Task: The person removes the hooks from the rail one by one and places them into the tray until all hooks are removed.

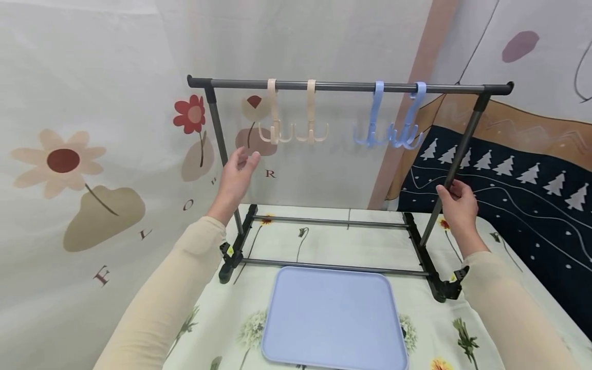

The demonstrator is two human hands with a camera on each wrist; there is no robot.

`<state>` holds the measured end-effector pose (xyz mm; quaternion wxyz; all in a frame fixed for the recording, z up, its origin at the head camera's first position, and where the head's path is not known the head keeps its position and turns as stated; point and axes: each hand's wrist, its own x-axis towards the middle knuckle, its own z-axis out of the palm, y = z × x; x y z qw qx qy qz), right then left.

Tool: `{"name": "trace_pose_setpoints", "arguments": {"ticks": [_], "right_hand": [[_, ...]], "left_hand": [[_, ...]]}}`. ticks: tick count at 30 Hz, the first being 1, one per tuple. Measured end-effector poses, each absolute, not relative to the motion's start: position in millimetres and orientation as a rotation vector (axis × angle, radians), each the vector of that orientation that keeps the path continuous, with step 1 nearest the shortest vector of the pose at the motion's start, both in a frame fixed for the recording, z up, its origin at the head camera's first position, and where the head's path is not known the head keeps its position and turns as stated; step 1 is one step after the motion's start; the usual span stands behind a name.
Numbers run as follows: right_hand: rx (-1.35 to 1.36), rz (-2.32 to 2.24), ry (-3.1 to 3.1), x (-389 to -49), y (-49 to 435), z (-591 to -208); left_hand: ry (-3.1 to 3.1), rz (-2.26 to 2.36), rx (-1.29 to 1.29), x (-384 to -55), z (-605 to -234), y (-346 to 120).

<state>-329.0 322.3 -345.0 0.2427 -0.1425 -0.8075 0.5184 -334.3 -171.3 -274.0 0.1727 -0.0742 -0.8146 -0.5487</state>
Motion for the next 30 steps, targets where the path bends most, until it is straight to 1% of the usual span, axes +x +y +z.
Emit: {"name": "trace_pose_setpoints", "arguments": {"ticks": [9,22,30], "right_hand": [[-0.487,1.434,-2.173,-332,325,-352],[-0.463,1.353,-2.197,-336,325,-358],[-0.518,1.354,-2.224,-338,327,-357]], "left_hand": [[-2.194,-1.587,-0.186,-333,-255,-165],[-2.137,-1.568,-0.214,-334,-226,-155],[-2.105,-1.543,-0.194,-339,-216,-148]]}}
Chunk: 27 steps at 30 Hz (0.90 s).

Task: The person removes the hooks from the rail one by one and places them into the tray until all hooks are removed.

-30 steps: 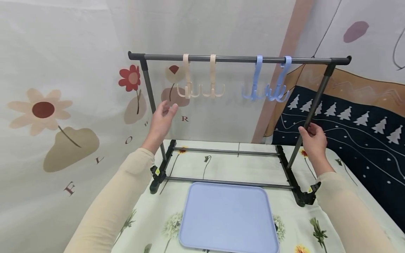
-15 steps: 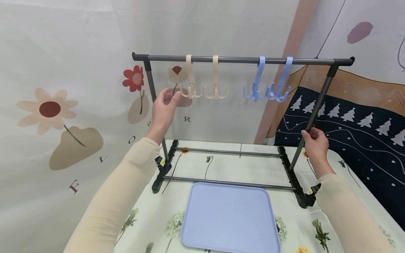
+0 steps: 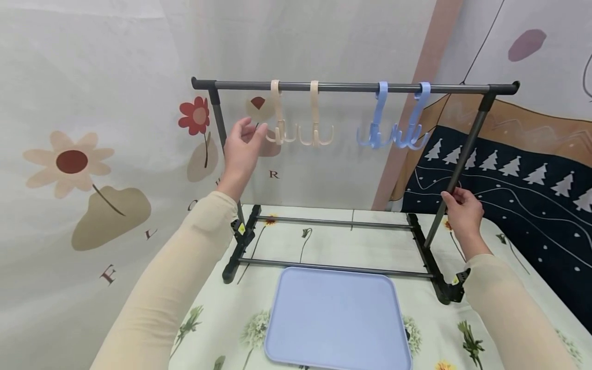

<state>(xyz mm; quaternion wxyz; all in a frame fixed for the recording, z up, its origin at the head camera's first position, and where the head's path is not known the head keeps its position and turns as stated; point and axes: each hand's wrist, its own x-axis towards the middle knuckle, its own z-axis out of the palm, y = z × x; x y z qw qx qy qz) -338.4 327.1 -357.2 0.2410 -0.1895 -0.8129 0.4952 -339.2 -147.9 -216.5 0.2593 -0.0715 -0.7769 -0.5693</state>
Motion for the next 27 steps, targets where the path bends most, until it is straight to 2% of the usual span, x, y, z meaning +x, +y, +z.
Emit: {"name": "trace_pose_setpoints", "arguments": {"ticks": [12,27], "right_hand": [[-0.518,1.347,-2.255,-340,328,-358],[-0.508,1.327,-2.272,-339,329,-359]], "left_hand": [[-2.024,-1.549,-0.17,-345,-196,-130],[-2.102,-1.39,0.085,-347,-172,-101]]}}
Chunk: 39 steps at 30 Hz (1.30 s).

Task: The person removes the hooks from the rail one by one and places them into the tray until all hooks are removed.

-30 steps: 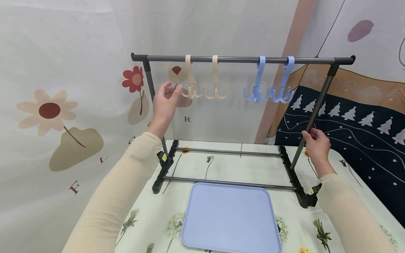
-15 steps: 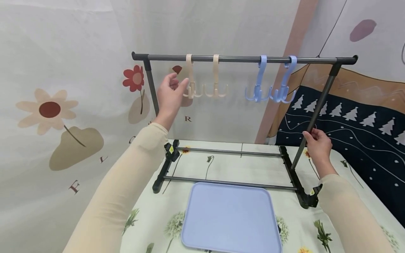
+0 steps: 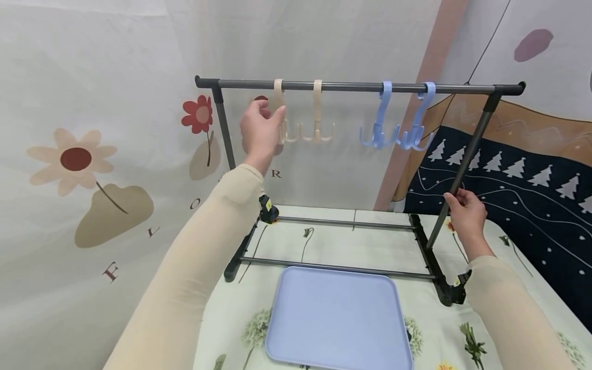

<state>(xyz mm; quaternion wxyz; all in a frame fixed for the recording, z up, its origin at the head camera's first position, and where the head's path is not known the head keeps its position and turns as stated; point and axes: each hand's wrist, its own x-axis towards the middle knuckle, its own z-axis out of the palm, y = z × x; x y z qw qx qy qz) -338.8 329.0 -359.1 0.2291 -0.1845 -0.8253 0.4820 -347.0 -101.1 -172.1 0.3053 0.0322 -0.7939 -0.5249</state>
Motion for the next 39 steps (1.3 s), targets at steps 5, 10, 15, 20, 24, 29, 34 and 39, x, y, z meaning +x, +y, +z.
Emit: {"name": "trace_pose_setpoints", "arguments": {"ticks": [5,10,15,20,24,29,34,39], "right_hand": [[-0.51,1.318,-2.273,-339,330,-360],[-0.513,1.324,-2.281,-339,329,-360],[-0.526,1.322,-2.269,-339,329,-359],[-0.531,1.331,-2.256,-340,328,-360],[-0.52,1.343,-2.254,-340,328,-360],[-0.517,1.339,-2.255,-340,329,-361],[-0.515,1.332,-2.251,-340,330,-361],[-0.5,1.313,-2.254,-340,330,-361]], "left_hand": [[-2.177,-1.314,0.191,-348,-167,-95],[-2.159,-1.293,0.192,-356,-171,-91],[-2.025,-1.395,0.098,-367,-176,-83],[-1.985,-1.385,0.11,-373,-178,-81],[-1.969,-1.377,0.114,-375,-178,-81],[-1.958,-1.357,0.099,-377,-180,-80],[-1.947,-1.371,0.101,-378,-181,-78],[-1.954,-1.363,0.114,-377,-179,-80]]}}
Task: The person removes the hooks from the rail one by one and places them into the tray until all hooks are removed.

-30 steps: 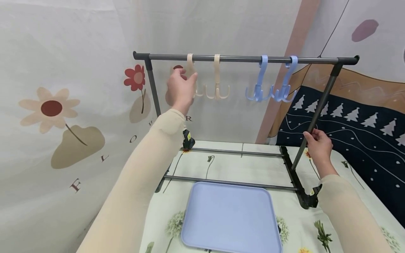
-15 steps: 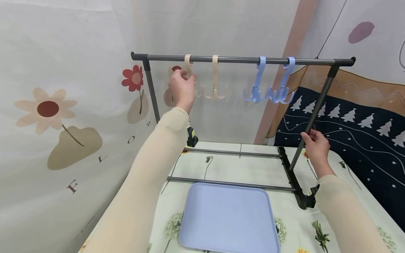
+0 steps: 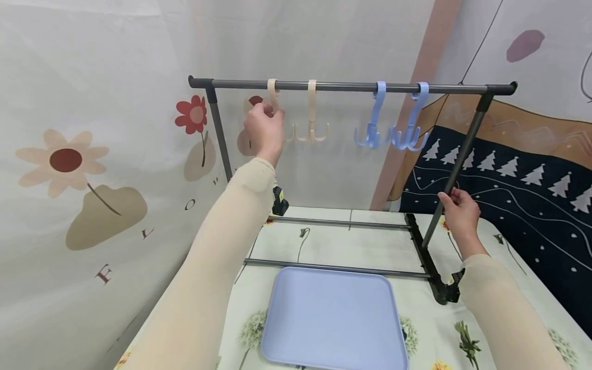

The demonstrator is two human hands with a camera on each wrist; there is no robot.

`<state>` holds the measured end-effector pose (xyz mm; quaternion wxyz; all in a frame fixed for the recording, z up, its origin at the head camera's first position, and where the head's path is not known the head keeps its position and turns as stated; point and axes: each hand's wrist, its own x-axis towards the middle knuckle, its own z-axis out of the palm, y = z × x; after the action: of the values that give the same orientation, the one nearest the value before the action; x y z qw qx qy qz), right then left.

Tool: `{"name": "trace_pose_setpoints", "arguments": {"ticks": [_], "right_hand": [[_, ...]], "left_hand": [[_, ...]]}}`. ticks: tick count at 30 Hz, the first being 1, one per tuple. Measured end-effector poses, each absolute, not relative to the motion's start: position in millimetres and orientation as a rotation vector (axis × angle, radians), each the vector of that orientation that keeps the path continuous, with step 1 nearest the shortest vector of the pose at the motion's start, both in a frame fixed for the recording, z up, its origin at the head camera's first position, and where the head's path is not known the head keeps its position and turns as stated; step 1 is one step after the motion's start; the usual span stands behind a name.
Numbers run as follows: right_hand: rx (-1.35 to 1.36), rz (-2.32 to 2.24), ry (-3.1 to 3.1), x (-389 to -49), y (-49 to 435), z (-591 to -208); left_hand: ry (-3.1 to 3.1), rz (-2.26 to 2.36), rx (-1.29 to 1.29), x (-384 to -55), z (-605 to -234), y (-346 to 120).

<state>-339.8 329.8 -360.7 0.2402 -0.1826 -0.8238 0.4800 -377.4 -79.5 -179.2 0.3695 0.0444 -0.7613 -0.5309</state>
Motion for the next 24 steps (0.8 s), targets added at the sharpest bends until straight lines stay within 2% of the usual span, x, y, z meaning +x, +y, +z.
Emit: {"name": "trace_pose_setpoints", "arguments": {"ticks": [24], "right_hand": [[-0.435,1.253,-2.319,-337,332,-359]], "left_hand": [[-1.969,-1.315,0.121,-375,-147,-86]]}}
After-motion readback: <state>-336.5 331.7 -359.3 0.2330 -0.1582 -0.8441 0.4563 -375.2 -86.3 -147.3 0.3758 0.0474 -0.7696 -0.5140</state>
